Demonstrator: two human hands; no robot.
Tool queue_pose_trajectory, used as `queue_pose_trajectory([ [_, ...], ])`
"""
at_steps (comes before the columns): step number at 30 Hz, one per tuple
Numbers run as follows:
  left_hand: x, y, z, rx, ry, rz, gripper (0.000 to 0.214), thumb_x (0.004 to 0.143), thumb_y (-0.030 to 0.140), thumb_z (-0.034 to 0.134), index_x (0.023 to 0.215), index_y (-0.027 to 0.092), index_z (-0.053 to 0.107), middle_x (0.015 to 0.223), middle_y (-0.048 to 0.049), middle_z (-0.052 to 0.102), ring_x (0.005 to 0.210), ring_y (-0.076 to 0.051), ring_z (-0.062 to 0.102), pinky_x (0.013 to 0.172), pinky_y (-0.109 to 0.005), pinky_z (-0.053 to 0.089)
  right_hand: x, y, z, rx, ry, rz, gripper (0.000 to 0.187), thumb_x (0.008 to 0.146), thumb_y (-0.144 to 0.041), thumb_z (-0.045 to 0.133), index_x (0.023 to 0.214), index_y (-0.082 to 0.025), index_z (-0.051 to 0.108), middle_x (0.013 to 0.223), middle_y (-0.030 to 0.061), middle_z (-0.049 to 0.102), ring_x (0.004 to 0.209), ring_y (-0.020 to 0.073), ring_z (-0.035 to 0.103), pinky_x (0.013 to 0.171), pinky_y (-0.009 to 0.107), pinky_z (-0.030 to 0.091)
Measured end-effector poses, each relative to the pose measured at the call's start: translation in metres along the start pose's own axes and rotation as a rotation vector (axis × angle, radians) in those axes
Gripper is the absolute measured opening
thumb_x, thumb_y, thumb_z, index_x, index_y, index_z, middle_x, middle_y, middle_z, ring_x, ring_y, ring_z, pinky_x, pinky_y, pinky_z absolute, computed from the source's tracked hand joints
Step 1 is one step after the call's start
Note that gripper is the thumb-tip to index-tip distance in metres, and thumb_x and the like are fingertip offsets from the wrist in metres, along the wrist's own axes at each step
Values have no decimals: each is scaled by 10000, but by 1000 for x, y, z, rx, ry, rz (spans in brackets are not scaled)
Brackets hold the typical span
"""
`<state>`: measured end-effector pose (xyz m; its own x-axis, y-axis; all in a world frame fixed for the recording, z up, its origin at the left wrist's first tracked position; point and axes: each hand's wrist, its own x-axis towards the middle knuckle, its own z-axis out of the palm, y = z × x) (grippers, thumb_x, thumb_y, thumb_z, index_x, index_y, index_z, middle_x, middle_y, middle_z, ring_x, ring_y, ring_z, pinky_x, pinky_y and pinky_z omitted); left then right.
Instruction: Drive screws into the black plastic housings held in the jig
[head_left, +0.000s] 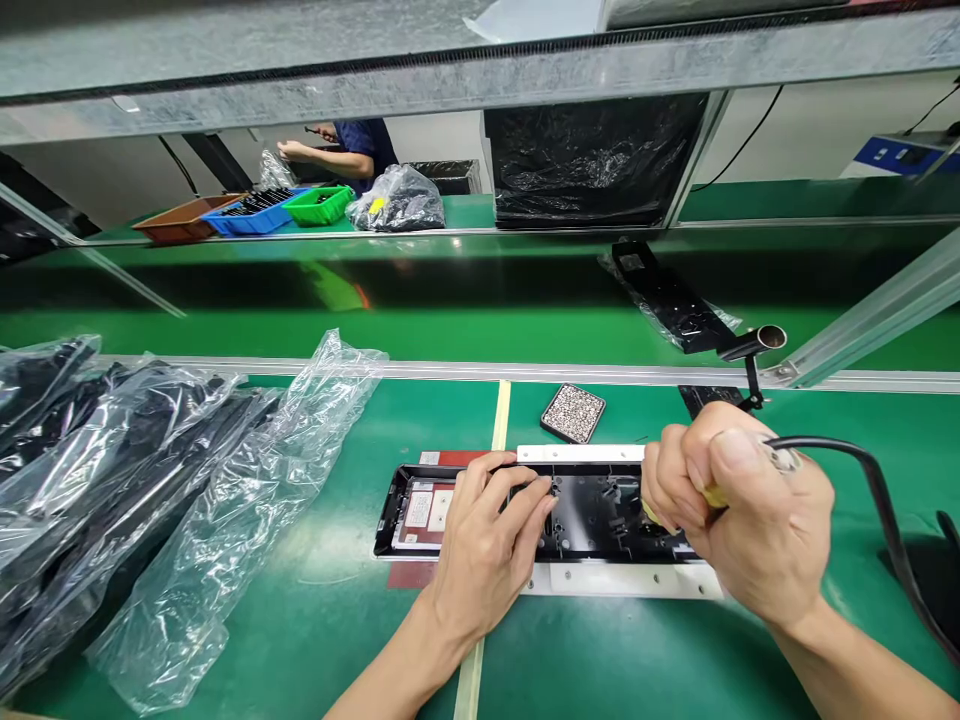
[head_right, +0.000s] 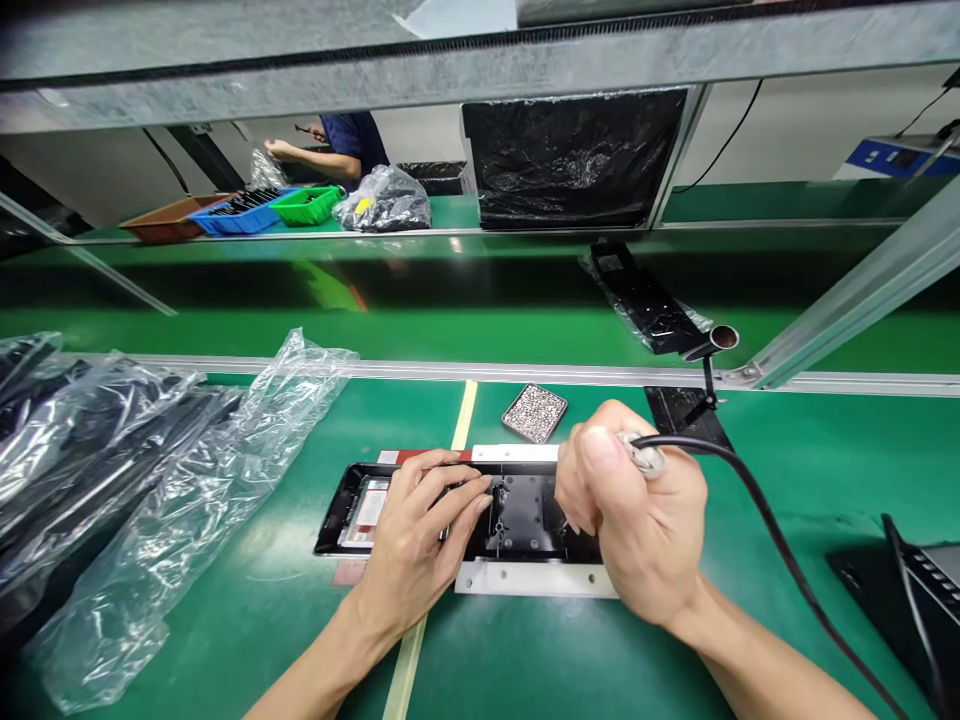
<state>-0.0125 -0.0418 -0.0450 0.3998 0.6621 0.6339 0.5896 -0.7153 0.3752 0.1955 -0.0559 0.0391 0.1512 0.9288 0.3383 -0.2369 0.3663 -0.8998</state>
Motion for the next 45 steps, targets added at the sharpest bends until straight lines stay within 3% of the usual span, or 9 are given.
queue_pose_trajectory([
  [45,-3,-6,8,-84,-25,-55,168,1005,112,670,1139,189,736,1059,-69,748,1152,-268,597,1003,-472,573,-7,-1,0,23,50,47,400,1013,-389,653,669,-224,534,514,-26,423,439,121,385,409,294,313],
])
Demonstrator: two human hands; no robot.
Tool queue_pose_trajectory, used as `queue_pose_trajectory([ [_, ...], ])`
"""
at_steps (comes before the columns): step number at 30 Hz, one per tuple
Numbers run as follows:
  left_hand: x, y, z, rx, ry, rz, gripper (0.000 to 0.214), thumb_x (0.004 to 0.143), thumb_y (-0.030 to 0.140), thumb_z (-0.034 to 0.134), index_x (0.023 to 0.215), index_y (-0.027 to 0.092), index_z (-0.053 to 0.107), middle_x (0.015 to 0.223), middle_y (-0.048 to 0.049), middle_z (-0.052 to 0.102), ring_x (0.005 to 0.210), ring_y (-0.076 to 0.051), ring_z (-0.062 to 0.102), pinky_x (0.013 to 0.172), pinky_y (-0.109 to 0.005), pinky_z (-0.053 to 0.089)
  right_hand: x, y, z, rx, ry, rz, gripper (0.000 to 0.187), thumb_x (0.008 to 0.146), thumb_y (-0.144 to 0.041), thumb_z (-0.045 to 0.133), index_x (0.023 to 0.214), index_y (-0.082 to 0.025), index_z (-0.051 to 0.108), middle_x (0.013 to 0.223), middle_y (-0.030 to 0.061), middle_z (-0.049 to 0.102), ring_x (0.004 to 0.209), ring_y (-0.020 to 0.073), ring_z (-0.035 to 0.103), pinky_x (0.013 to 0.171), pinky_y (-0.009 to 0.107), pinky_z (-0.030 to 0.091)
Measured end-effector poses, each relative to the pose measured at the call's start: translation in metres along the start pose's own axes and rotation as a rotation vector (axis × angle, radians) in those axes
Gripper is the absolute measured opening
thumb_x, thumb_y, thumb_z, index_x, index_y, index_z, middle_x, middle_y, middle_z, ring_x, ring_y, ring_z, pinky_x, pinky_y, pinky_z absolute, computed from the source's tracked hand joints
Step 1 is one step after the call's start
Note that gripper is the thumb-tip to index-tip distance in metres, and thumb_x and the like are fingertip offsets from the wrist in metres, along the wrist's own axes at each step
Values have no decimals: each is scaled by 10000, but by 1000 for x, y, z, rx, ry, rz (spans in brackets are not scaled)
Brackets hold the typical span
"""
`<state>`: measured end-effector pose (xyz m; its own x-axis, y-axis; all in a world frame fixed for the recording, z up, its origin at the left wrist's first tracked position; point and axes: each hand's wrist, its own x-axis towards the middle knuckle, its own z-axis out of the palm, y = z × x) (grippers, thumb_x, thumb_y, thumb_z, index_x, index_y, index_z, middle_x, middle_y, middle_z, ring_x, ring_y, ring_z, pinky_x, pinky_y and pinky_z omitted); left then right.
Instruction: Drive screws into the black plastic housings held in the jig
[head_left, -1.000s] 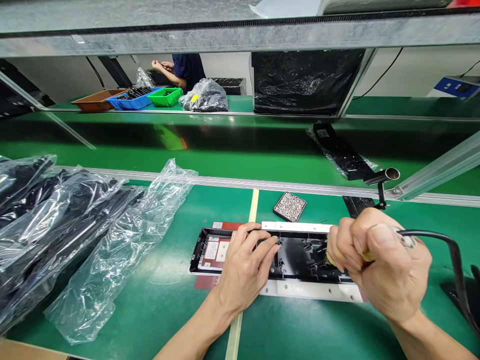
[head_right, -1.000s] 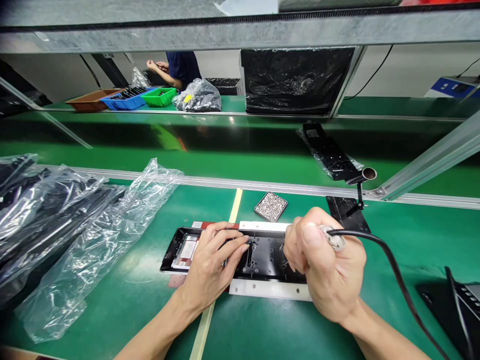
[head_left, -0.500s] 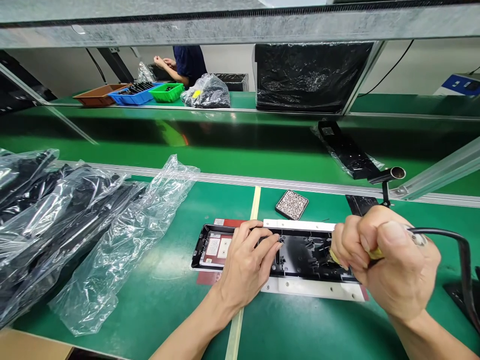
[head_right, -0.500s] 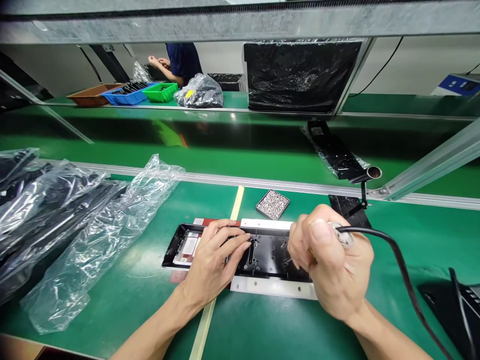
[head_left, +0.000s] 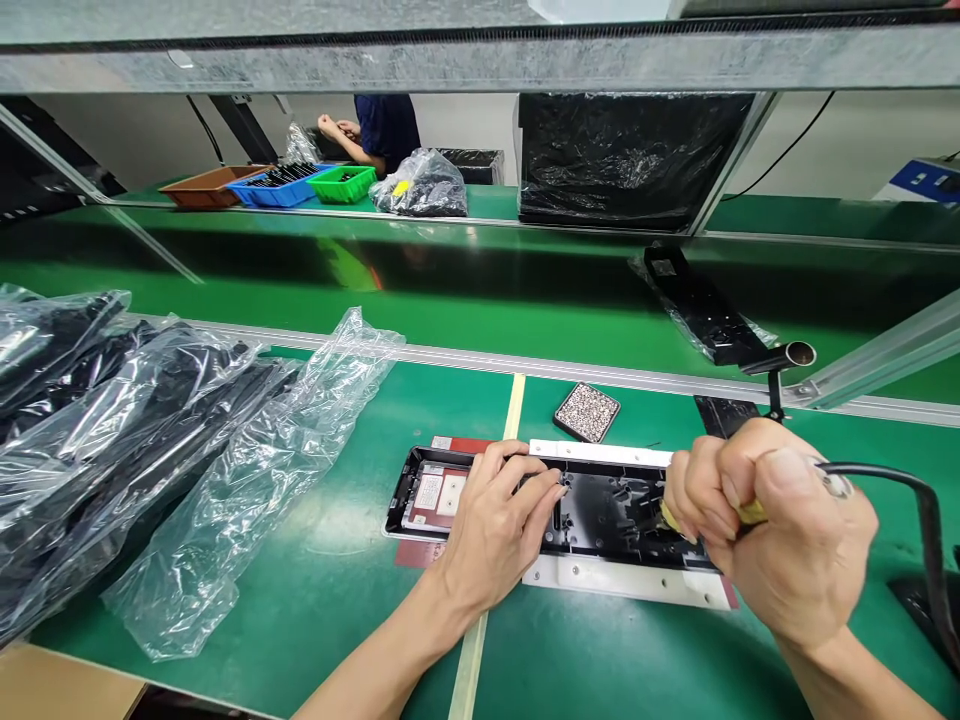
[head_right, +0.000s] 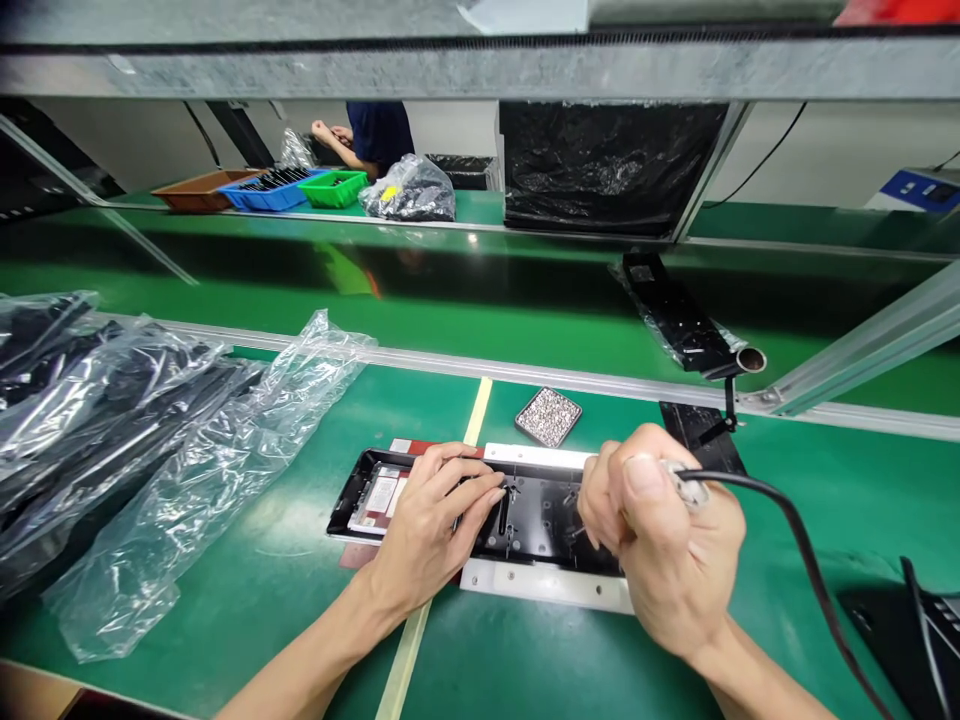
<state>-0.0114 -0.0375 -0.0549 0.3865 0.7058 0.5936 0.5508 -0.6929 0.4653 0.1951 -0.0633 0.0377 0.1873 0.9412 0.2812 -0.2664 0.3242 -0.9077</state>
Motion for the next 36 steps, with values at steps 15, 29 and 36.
queue_pose_trajectory([
  [15,119,-63,36,82,-526,-74,222,982,145,603,876,204,789,827,-45,759,870,-224,694,908,-340,525,-1,10,-18,-95,-80,-67,368,1094,-336,531,744,-223,553,583,-11,499,520,151,494,525,327,480],
  [29,147,-68,97,45,-597,16,257,933,80,570,814,174,777,840,-60,794,866,-230,696,1023,-382,493,4,7,-14,-102,-29,-89,394,1084,-369,550,718,-223,543,544,-21,495,481,143,483,469,302,456],
  [36,150,-61,107,46,-618,18,239,946,98,588,864,172,800,905,-71,808,1000,-276,674,923,-369,527,2,8,-15,-86,-26,-88,391,1078,-405,563,732,-225,541,557,-27,487,480,140,471,464,301,444],
])
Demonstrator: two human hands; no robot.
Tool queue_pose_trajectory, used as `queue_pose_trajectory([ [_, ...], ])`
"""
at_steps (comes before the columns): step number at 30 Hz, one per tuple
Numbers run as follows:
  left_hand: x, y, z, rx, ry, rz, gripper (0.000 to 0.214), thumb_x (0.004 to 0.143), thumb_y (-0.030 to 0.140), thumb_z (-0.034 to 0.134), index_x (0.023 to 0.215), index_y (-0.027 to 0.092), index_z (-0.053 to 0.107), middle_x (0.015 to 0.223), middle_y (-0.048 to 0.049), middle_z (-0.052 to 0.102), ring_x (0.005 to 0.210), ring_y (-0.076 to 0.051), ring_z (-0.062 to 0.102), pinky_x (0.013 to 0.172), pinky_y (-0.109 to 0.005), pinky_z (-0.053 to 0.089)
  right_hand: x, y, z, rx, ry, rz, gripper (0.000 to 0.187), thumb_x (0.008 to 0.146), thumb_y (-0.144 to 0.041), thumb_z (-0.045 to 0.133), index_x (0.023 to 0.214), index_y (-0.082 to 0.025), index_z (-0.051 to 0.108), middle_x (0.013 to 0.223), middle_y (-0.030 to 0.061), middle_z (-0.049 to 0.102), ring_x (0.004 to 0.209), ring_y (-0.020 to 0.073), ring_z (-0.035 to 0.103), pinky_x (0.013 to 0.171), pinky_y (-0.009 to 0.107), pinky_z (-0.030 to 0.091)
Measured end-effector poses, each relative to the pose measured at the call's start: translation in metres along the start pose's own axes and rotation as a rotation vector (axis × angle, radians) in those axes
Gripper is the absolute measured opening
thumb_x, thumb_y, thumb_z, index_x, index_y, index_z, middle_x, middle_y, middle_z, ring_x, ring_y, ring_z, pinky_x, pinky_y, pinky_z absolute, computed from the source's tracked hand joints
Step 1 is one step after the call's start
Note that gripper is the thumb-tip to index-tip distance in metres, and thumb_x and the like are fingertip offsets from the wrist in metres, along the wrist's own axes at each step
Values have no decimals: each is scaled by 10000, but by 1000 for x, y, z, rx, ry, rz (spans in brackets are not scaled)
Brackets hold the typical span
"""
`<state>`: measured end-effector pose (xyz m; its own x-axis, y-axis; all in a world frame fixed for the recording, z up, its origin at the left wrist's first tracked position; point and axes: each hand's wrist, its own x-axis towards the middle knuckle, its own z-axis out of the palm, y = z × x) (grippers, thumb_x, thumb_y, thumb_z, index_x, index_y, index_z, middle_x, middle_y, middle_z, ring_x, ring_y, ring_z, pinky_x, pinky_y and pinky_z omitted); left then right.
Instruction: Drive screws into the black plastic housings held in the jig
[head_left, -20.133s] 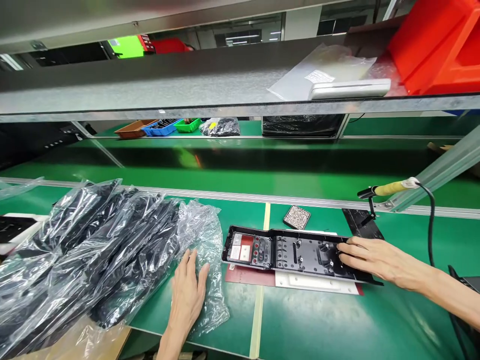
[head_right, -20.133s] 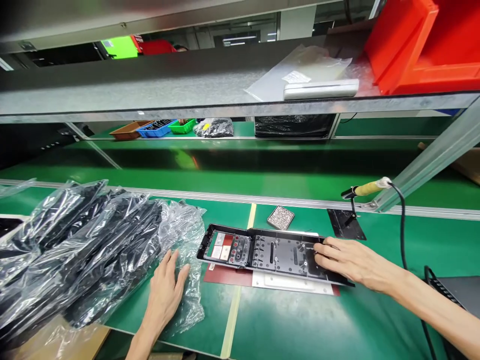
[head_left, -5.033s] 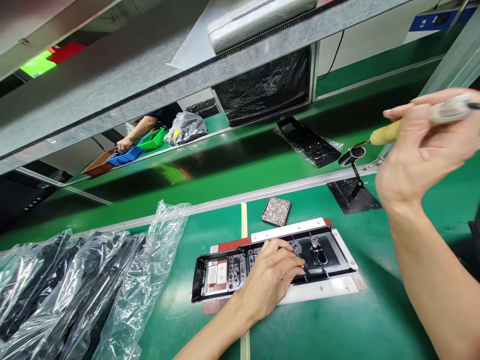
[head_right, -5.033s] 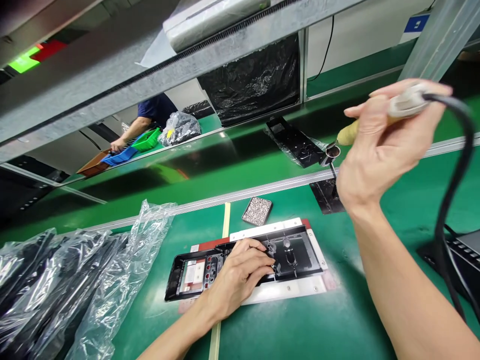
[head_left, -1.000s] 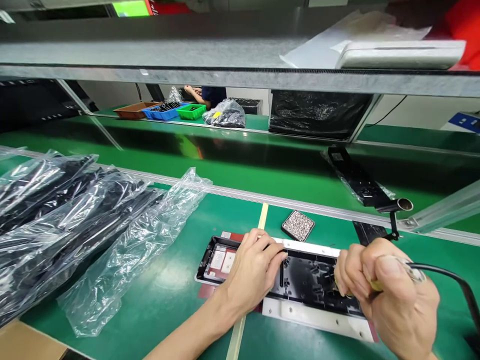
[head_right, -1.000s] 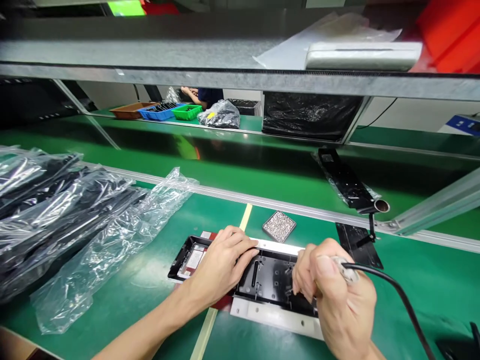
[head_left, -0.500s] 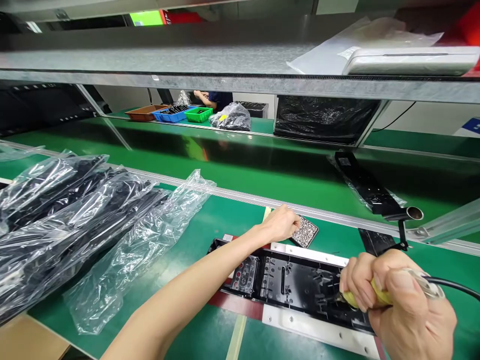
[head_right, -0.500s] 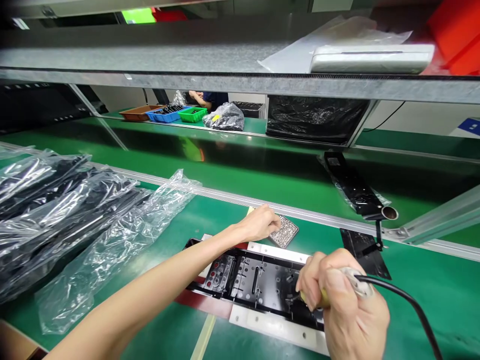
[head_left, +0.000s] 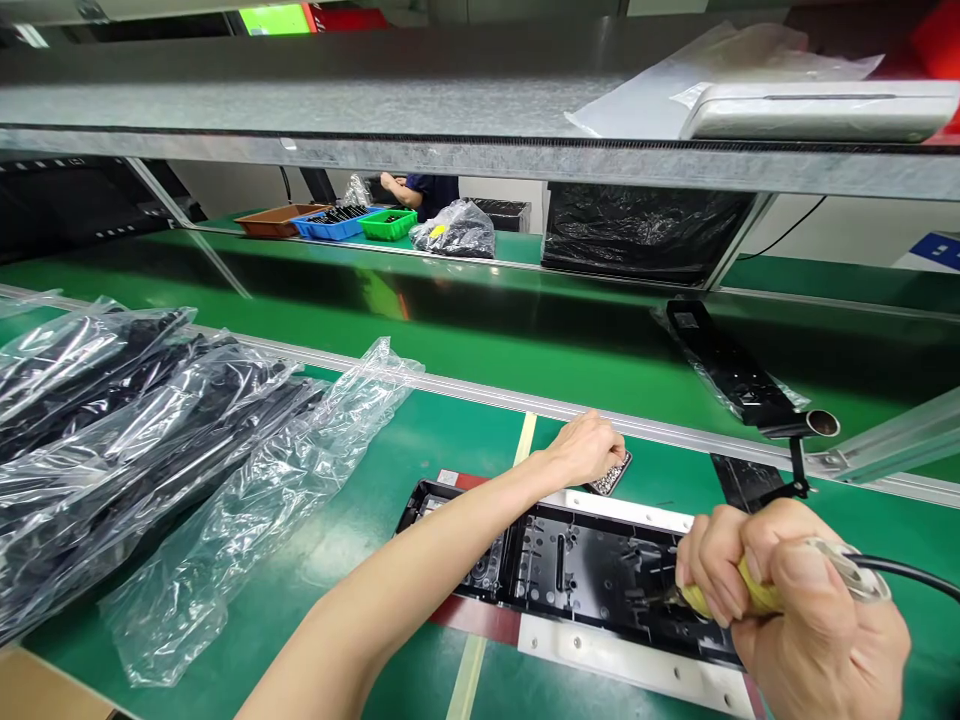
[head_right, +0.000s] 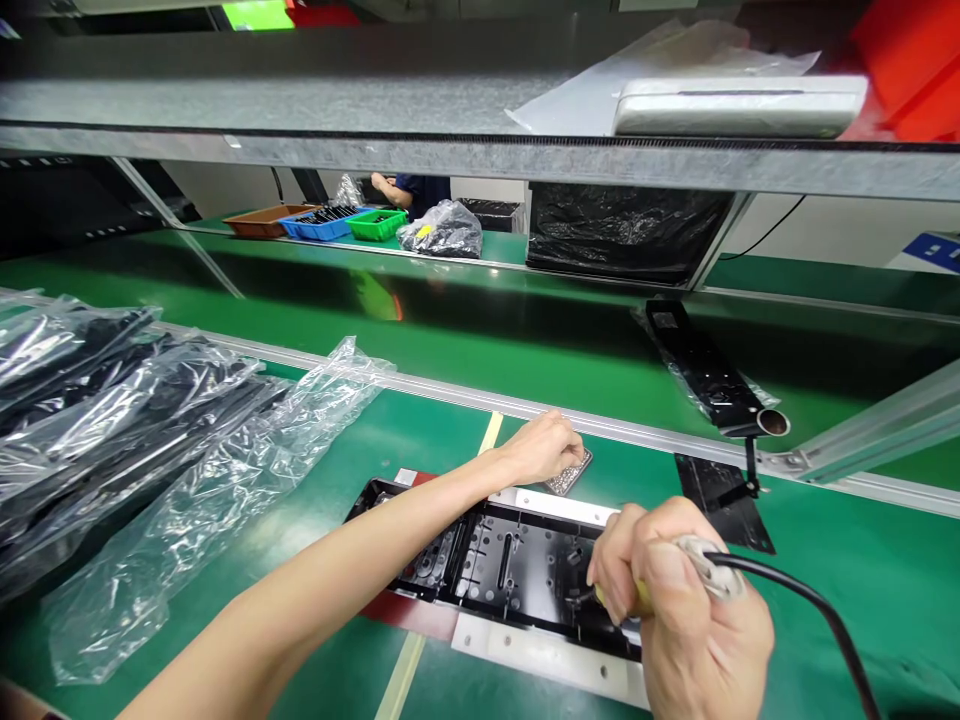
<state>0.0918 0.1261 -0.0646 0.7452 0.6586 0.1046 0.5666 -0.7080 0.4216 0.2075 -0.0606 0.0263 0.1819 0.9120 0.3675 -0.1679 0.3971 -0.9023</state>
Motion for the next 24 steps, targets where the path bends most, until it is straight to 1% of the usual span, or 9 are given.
queue_pose_trajectory([
  [3,-1,0,-3,4,-2,9,236,947,98,579,839,148,783,919,-111,802,1024,-293,675,940,-390,529,1,0,1,-7,-7,-7,393,1076,-403,568,727,-225,538,556,-28,483,479,140,467,463,300,434],
  [7,-7,4,-16,-39,22,-13,242,956,101,558,812,139,749,865,-117,785,929,-258,696,984,-397,534,2,1,1,-9,-8,-10,372,1070,-387,581,738,-225,547,557,-27,491,479,141,476,467,302,432],
  [9,-15,8,-25,-86,41,-54,237,943,81,536,826,138,734,855,-104,781,880,-242,698,930,-376,550,1,1,0,-6,-3,-12,361,1070,-384,585,747,-225,553,558,-24,500,484,145,486,475,308,440],
  [12,-34,16,-39,-177,55,-101,204,935,82,534,907,135,729,952,-89,796,879,-215,713,820,-315,555,0,0,0,5,-5,-14,343,1056,-379,613,754,-225,560,556,-22,511,486,148,490,469,307,435],
  [14,-48,24,-46,-236,46,-97,188,951,106,555,961,148,738,1008,-65,802,920,-193,724,829,-284,549,0,-1,0,12,-9,-10,338,1051,-369,621,752,-224,562,557,-22,513,485,147,492,458,300,429],
  [16,-62,32,-51,-284,21,-50,178,976,135,577,972,172,751,1009,-38,804,966,-185,721,886,-276,536,0,-2,1,15,-6,-5,340,1058,-361,607,750,-224,561,555,-23,504,486,148,496,453,298,432],
  [18,-73,40,-51,-316,-13,42,176,1009,174,595,950,185,761,996,-32,799,1004,-194,698,936,-292,515,1,-2,1,8,0,-14,347,1060,-357,603,743,-224,556,549,-26,498,481,146,492,451,301,432],
  [21,-83,50,-44,-296,-55,187,183,1047,214,611,953,184,766,963,-47,775,1036,-215,645,953,-309,492,2,-2,1,-6,19,-20,330,1055,-362,612,757,-229,565,544,-31,501,478,145,486,476,319,442],
  [24,-84,56,-34,-218,-62,275,199,1060,203,605,950,181,769,911,-48,757,1030,-220,609,972,-320,477,1,-1,1,-7,33,1,307,1052,-372,619,779,-237,579,547,-33,499,486,150,486,490,328,437],
])
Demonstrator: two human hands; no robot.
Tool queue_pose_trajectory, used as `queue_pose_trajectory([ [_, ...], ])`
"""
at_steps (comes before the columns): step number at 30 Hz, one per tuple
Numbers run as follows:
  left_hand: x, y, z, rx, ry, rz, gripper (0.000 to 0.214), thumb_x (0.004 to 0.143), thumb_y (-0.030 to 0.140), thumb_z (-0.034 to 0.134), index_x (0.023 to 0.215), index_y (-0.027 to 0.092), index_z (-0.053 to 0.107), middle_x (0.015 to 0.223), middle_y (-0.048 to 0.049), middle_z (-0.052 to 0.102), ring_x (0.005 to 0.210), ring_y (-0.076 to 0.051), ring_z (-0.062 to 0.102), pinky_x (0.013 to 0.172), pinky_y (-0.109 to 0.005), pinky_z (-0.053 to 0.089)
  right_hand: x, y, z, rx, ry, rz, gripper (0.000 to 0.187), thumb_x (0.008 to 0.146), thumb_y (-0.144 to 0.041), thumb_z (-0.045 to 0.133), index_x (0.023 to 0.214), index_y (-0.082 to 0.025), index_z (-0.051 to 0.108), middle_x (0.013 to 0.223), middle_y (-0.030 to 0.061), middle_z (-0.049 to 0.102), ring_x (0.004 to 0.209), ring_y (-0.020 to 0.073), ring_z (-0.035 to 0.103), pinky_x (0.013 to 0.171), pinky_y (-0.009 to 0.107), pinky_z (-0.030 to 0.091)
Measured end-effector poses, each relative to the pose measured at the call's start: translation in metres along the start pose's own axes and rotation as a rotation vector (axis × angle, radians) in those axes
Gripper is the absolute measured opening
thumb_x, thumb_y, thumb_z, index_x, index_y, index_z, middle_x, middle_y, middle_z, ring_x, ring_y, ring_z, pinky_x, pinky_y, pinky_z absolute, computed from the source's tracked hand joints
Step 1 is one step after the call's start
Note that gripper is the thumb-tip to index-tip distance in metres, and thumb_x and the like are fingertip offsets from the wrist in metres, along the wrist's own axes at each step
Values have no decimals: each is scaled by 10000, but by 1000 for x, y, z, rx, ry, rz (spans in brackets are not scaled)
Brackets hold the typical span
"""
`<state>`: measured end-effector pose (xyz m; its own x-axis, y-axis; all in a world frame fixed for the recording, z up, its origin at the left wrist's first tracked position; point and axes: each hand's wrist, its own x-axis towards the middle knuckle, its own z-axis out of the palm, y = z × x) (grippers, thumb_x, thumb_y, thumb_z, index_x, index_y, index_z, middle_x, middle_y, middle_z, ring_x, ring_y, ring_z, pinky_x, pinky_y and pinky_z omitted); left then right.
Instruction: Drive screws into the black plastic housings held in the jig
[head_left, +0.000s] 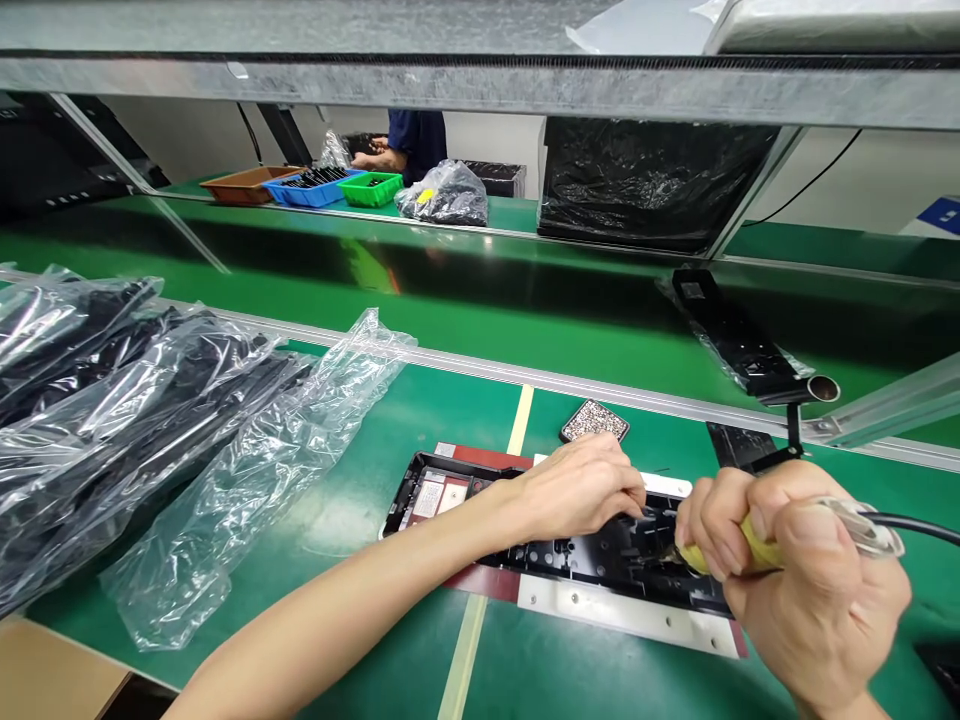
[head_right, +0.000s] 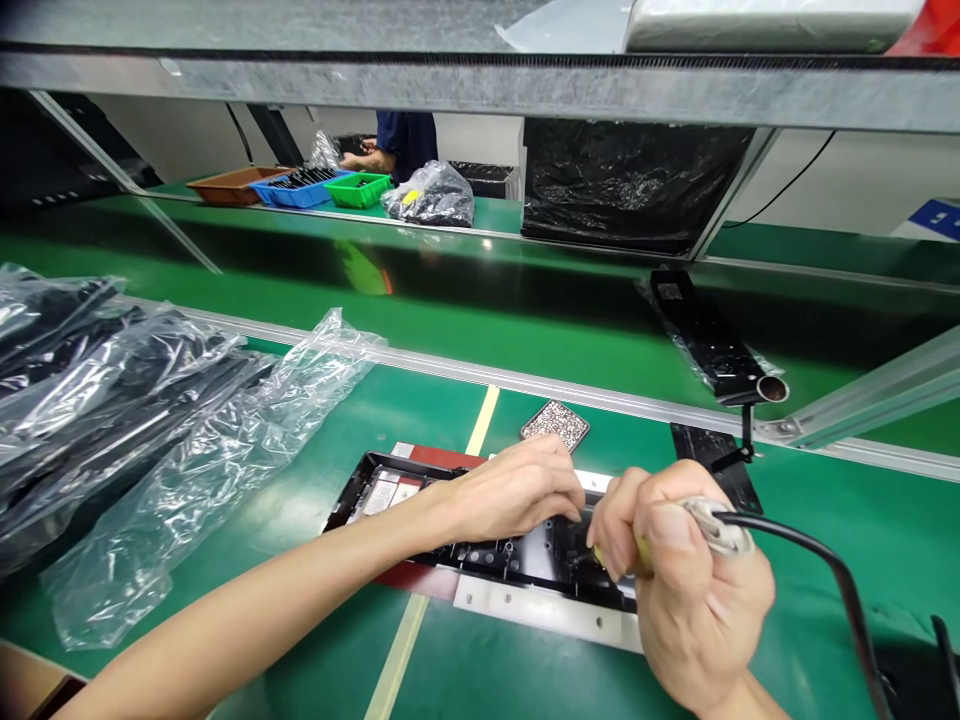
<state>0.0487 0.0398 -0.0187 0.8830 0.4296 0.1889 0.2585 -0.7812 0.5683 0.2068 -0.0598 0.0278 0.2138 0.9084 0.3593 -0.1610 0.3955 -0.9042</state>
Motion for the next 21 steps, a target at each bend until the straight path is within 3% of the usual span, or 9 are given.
queue_pose_trajectory([
  [5,2,-3,9,53,-2,57,198,1051,162,611,957,185,784,988,-34,787,1023,-215,584,949,-339,465,-2,1,-2,-10,-3,-9,313,1062,-356,599,774,-237,567,554,-31,497,488,154,489,484,330,428],
  [21,-1,-6,8,116,19,135,160,1053,221,643,1002,156,780,962,-60,785,1049,-233,588,902,-353,476,1,-1,-1,-12,6,-1,320,1052,-336,610,751,-233,572,540,-30,492,468,148,481,469,330,428],
])
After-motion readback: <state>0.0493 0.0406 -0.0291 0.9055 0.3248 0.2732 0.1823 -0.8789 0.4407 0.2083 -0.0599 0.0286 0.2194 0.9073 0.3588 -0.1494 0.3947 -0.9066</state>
